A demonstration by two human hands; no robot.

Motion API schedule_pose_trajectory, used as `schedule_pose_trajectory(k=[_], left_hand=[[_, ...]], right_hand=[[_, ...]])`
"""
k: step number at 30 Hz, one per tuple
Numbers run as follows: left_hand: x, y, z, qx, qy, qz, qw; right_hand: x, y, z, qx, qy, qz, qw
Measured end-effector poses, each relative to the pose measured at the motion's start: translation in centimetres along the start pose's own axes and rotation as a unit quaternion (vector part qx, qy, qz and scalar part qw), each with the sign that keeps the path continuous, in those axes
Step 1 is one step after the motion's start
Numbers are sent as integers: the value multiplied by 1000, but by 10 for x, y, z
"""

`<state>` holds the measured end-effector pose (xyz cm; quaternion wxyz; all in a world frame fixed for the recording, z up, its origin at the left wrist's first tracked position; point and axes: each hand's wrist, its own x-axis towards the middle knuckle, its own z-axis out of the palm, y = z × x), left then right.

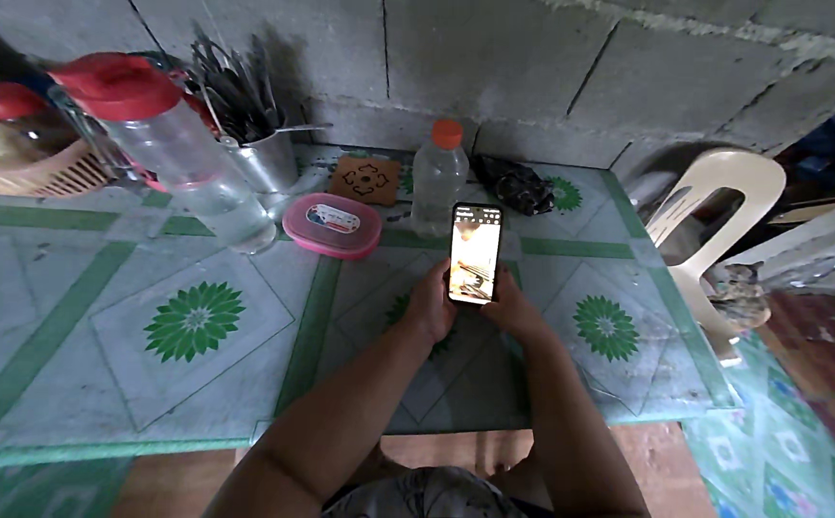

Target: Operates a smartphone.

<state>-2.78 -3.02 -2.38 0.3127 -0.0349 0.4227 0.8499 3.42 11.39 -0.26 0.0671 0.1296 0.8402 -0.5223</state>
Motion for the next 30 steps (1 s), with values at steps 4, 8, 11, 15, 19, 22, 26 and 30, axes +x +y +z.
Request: schedule_pose_trajectory(k=[4,8,11,15,19,22,26,30], left_hand=[[-1,1,1,2,-5,3,1000],[-1,1,1,2,7,-5,1000],[-1,1,2,0,12,-6,1000],[-1,1,2,-1,11,-1,1000],[-1,1,1,2,2,0,1000],[-1,1,2,0,3,-2,1000],[-1,3,3,-6,10,-12,1000],[-2,3,2,-12,14,-17,1000]], right_hand=[[-2,-2,-3,-17,-14,-8,1000],[-2,1,-4,-10,-29,-11,999],[-4,0,-4,4,-29,-17,999],[-3,0,-3,4,-29,-18,999],[-6,-3,-4,-3,-33,-14,999],[-6,-4,-5,1,-34,-12,999],[-5,-3,-4,5,-29,-15,999],[-4,0,-3,15,-30,-19,999]])
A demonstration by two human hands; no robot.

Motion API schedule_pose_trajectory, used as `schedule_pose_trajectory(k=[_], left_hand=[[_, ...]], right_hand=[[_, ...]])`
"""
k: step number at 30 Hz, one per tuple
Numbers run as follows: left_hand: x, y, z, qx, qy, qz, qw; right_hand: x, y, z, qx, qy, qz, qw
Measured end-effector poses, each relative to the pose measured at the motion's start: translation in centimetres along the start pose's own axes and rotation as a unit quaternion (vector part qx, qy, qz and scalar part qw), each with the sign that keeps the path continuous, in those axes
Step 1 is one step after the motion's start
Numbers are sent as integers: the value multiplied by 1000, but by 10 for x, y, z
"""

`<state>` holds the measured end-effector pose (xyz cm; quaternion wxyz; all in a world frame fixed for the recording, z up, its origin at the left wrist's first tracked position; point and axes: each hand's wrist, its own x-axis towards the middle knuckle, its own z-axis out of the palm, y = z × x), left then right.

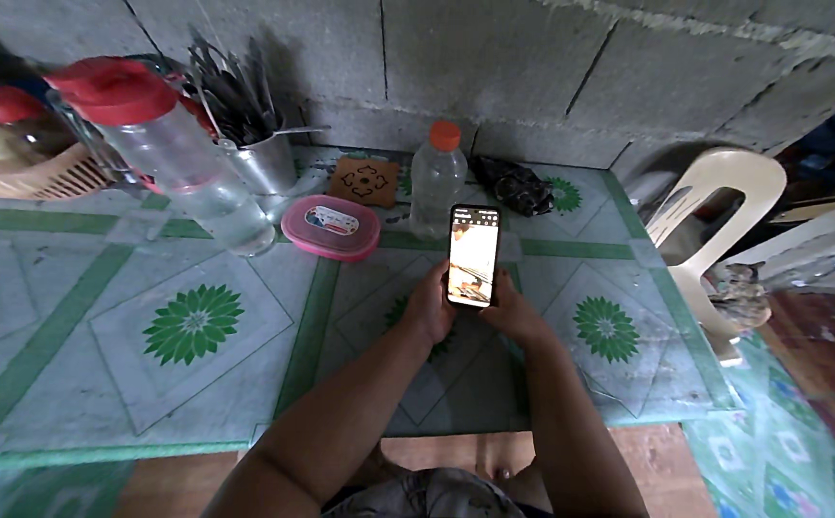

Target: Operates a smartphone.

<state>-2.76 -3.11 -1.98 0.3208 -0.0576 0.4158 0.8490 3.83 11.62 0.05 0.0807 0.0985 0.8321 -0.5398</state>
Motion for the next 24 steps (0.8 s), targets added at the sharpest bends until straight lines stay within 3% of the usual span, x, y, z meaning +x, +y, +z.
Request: schedule_pose_trajectory(k=[24], left_hand=[[3,-1,-2,2,-2,-3,1000]], right_hand=[[1,3,0,-5,2,2,1000]])
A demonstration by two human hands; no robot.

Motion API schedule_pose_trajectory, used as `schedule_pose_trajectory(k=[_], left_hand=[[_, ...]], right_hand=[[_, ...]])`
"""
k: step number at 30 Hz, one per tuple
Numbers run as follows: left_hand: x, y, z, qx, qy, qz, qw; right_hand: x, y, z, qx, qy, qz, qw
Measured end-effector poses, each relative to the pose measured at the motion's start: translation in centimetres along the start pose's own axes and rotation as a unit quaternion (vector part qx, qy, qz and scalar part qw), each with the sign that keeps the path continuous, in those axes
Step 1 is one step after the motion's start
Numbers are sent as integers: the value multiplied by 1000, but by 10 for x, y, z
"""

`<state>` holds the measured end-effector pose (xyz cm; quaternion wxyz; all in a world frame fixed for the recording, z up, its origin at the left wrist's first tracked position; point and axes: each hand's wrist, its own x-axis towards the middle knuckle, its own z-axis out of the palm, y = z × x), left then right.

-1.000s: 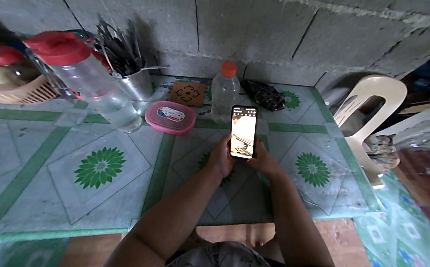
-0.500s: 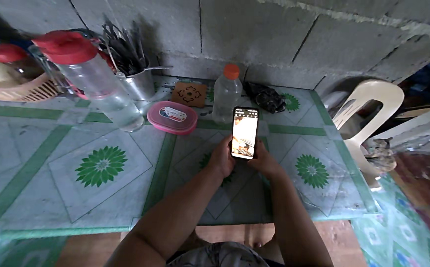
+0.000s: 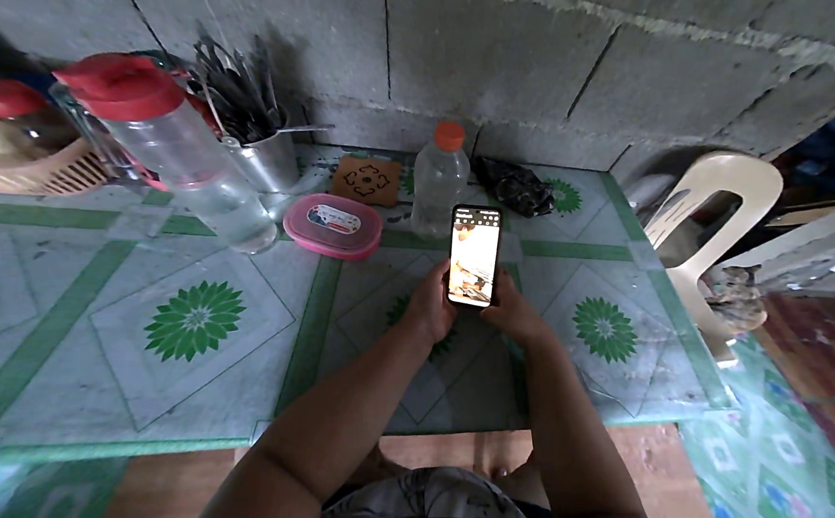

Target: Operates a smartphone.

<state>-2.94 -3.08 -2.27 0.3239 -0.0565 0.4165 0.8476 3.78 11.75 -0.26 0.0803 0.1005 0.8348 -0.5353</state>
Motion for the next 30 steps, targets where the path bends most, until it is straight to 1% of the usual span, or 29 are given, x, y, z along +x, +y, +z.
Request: schedule_pose_trajectory(k=[8,12,17,20,23,30], left_hand=[[1,1,1,11,7,0,1000],[3,-1,-2,40,-15,18,999],[-4,0,3,72,-66,51,994],[-8,1,6,95,-68,58,991],[-10,1,7,105,-66,66,990],[-8,-2,3,149,-63,127,979]], right_hand=[[0,-4,0,-12,2,-8,1000],[0,-3,-2,-23,1,-5,1000],[-1,-4,-5,-1,15,6,1000],[-4,-11,-6,3,25,12,1000],[-2,-8,-4,13,23,6,1000],[1,0,-1,15,7,-10,1000]])
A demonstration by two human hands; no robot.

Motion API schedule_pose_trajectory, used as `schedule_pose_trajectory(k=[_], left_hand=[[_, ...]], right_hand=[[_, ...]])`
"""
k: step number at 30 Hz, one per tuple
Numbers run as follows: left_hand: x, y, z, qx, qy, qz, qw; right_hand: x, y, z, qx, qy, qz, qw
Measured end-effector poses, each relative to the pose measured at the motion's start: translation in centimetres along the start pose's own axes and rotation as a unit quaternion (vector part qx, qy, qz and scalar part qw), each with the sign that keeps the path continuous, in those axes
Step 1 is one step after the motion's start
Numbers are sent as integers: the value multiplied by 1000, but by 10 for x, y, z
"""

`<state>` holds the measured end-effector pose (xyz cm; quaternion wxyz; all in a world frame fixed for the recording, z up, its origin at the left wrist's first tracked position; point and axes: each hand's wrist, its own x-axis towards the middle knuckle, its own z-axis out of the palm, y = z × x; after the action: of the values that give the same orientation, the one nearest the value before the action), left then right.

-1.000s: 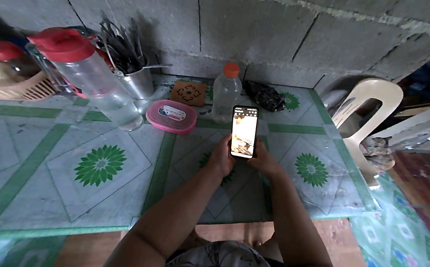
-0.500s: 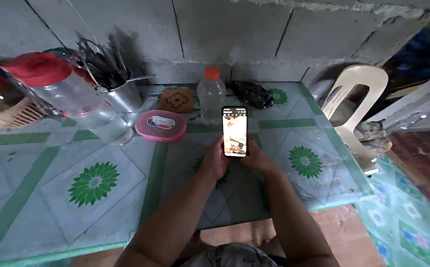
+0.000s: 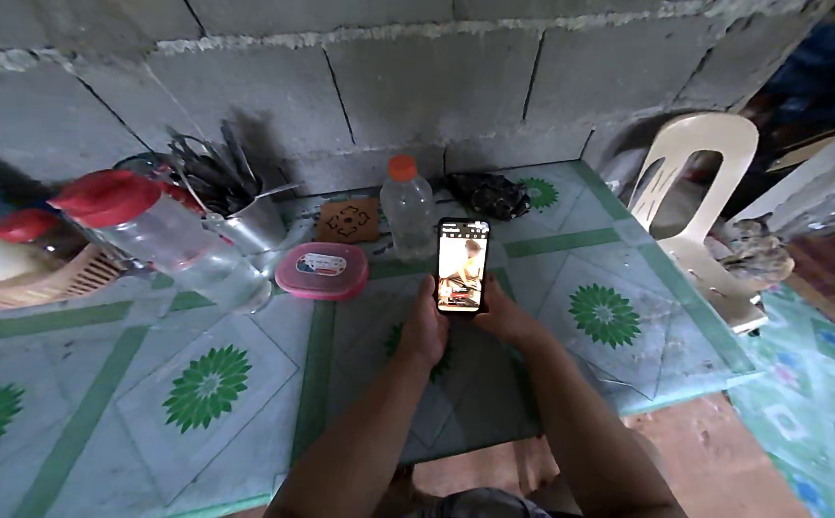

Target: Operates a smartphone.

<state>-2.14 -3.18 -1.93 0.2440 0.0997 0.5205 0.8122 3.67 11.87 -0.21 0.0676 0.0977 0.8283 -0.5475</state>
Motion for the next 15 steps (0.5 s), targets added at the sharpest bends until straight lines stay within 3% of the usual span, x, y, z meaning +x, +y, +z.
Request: schedule_pose_trajectory(k=[15], left_hand=[[4,-1,-4,-1,-2,0,1000]], right_hand=[[5,4,0,-10,2,11,1000]])
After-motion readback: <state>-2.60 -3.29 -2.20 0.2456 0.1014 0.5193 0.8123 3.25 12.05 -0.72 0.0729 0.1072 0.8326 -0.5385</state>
